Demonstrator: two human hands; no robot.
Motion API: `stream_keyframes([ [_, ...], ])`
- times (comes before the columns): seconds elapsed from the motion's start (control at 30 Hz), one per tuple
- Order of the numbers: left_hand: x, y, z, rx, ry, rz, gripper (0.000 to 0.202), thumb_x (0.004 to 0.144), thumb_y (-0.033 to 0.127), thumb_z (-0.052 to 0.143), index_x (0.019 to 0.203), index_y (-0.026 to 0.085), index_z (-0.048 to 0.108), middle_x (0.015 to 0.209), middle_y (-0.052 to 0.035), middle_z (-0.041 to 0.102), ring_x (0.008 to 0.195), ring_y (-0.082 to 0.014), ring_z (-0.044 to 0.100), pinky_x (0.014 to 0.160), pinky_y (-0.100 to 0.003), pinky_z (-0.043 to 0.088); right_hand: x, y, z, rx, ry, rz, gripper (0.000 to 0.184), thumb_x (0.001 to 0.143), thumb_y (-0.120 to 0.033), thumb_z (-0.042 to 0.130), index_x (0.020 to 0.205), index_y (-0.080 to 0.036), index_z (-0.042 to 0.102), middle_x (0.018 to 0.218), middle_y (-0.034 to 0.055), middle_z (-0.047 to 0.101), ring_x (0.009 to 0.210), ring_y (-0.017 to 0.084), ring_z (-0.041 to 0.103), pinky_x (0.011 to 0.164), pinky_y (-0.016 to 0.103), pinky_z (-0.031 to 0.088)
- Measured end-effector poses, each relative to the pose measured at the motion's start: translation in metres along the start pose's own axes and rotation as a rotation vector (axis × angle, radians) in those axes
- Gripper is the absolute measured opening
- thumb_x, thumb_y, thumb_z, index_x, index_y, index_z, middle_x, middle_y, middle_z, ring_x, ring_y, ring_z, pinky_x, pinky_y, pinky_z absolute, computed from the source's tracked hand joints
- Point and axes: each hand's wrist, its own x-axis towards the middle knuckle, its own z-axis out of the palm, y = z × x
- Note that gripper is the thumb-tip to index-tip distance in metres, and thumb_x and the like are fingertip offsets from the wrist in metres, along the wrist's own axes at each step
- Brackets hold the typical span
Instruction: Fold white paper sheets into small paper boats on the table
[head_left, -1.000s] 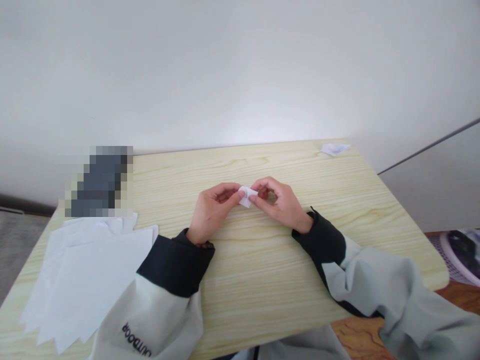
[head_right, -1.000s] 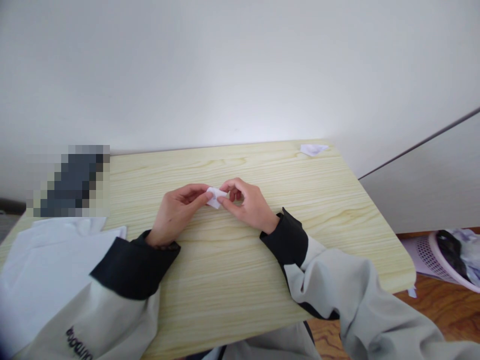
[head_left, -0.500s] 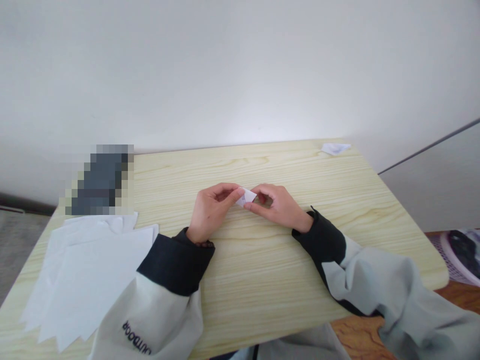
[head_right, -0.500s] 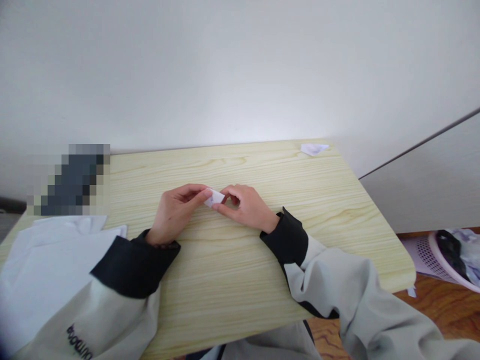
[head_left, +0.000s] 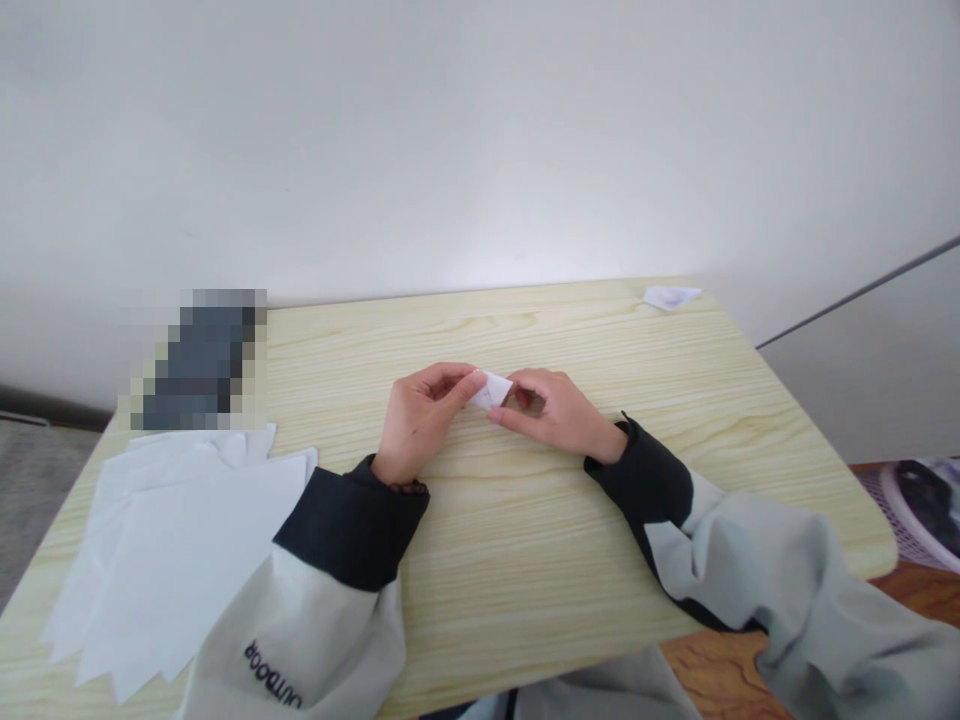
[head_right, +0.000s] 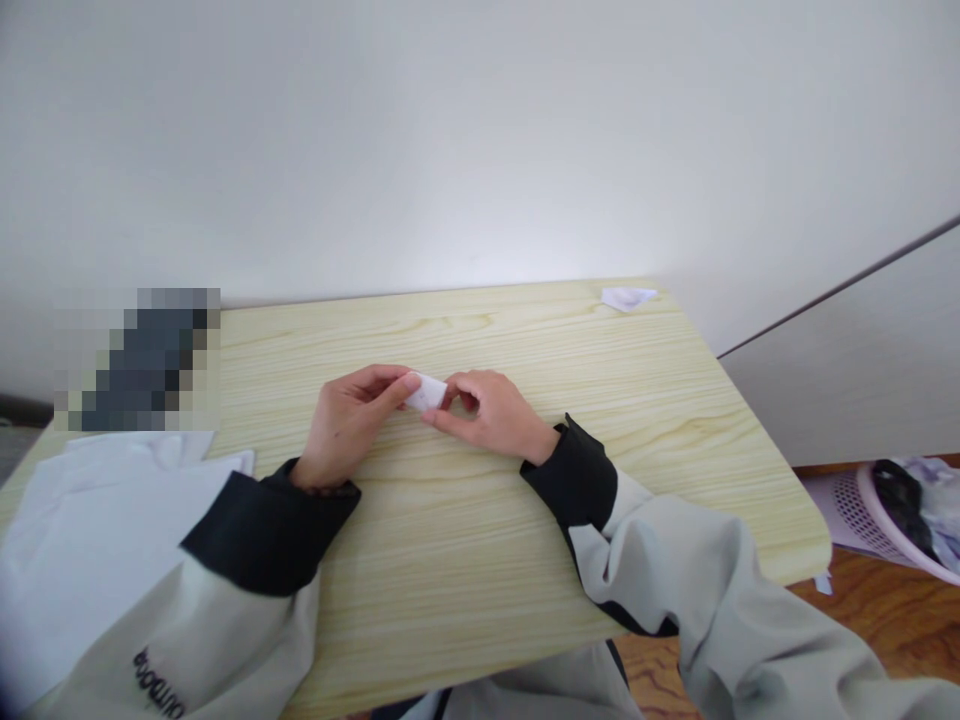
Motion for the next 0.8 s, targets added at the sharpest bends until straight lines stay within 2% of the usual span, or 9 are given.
stream_keyframes([
  [0.17,-0.0014,0.0006,-0.0007,0.049,-0.01,-0.008,0.027,0.074,0.041,0.07,0.083,0.015,0.072,0.084,-0.0042,0.073,0.079,-0.0183,0.064,0.074,-0.028,0.05,0.0012,0.0016,0.0015,-0.074,0.01,-0.093,0.038,0.086,-0.04,0.056,0.057,-0.017,0.048,0.054,-0.0024,0.047,0.053,0.009,0.041,0.056,0.025,0.03],
  [0.27,-0.0023,0.0022,-0.0008,0.081,-0.042,-0.01,0.029,0.075,0.043,0.068,0.082,0.015,0.072,0.083,-0.0043,0.073,0.078,-0.0191,0.064,0.073,-0.029,0.051,0.001,0.0032,0.0012,-0.087,-0.01,-0.131,0.043,0.088,-0.042,0.053,0.054,-0.017,0.048,0.053,-0.0019,0.047,0.053,0.01,0.041,0.057,0.025,0.03],
  [0.43,-0.0011,0.0002,-0.0002,0.026,-0.024,0.008,0.031,0.074,0.043,0.07,0.087,0.015,0.072,0.086,-0.0052,0.073,0.077,-0.0171,0.064,0.072,-0.028,0.051,-0.0006,0.0048,-0.0002,-0.025,0.004,-0.066,0.038,0.088,-0.042,0.055,0.06,-0.016,0.059,0.054,-0.0022,0.052,0.052,0.009,0.043,0.055,0.024,0.03],
  [0.57,-0.0002,-0.0037,-0.0004,-0.028,-0.097,0.024,0.034,0.074,0.041,0.07,0.097,0.015,0.07,0.088,-0.0056,0.072,0.075,-0.0155,0.063,0.07,-0.027,0.051,-0.0022,0.0044,-0.0003,0.044,0.038,0.034,0.036,0.088,-0.043,0.054,0.066,-0.015,0.062,0.053,-0.0034,0.05,0.049,0.007,0.039,0.05,0.023,0.028],
  [0.67,-0.0006,-0.0043,-0.0007,-0.001,-0.095,0.002,0.03,0.075,0.039,0.07,0.091,0.014,0.071,0.077,-0.004,0.07,0.07,-0.0147,0.061,0.066,-0.025,0.05,-0.0023,0.003,0.0007,-0.003,0.062,0.001,0.036,0.086,-0.041,0.056,0.062,-0.015,0.057,0.054,-0.0034,0.047,0.05,0.007,0.039,0.051,0.023,0.028],
  [0.8,-0.0017,-0.0036,-0.001,0.012,-0.075,-0.009,0.029,0.074,0.039,0.07,0.088,0.014,0.07,0.074,-0.0031,0.069,0.068,-0.0144,0.061,0.065,-0.025,0.049,-0.0012,0.0024,0.001,-0.075,0.042,-0.065,0.034,0.086,-0.038,0.055,0.06,-0.016,0.055,0.054,-0.0024,0.049,0.052,0.008,0.042,0.053,0.023,0.03],
])
